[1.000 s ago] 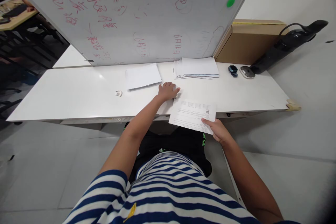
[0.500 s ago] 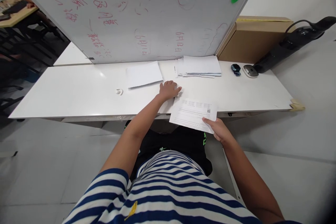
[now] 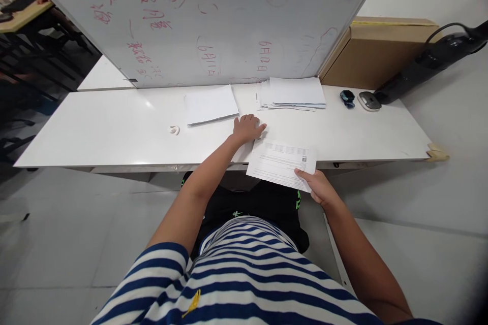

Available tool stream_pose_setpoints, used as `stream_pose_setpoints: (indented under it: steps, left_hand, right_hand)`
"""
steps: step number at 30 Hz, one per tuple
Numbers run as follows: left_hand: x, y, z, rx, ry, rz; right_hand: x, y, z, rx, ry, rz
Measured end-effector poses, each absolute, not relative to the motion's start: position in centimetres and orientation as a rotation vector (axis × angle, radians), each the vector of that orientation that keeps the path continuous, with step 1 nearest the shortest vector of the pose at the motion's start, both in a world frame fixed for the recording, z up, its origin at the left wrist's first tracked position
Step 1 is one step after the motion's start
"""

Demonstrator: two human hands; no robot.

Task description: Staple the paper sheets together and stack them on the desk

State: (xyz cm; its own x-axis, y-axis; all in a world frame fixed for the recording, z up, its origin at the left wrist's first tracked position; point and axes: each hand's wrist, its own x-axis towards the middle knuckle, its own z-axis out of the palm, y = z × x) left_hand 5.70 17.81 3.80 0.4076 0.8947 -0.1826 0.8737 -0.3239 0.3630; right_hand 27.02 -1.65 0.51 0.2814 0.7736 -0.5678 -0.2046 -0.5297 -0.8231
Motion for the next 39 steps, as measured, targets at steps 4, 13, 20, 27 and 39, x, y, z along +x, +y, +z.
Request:
stream_pose_setpoints:
  steps: [4,13,20,27,39]
  left_hand:
    - [5.8,17.8,3.9,2.272,1.517,0.071]
    - [6.1,17.6,3.1,2.323,1.543,0.056]
    - [7.1,17.2,2.3,2.389,1.507,0.029]
    - [6.9,17.5,2.7,2.425,1.504,-0.047]
    - [5.7,18.6,3.6,2.213,1.464,0.022]
  right_hand:
    - [27.1,-1.6,0.5,-1.688,-0.52,1.392]
    - [27.4,-1.7,0.0,-1.719,-0.5,1.379]
    - [27.6,-1.8,-0.1,-1.738,-0.521,1.35]
    - [27.7,-1.7,-0.8,-1.681,-0.506,1.395]
    - [27.1,-2.2,-0.2,-1.679,-0.452,1.426]
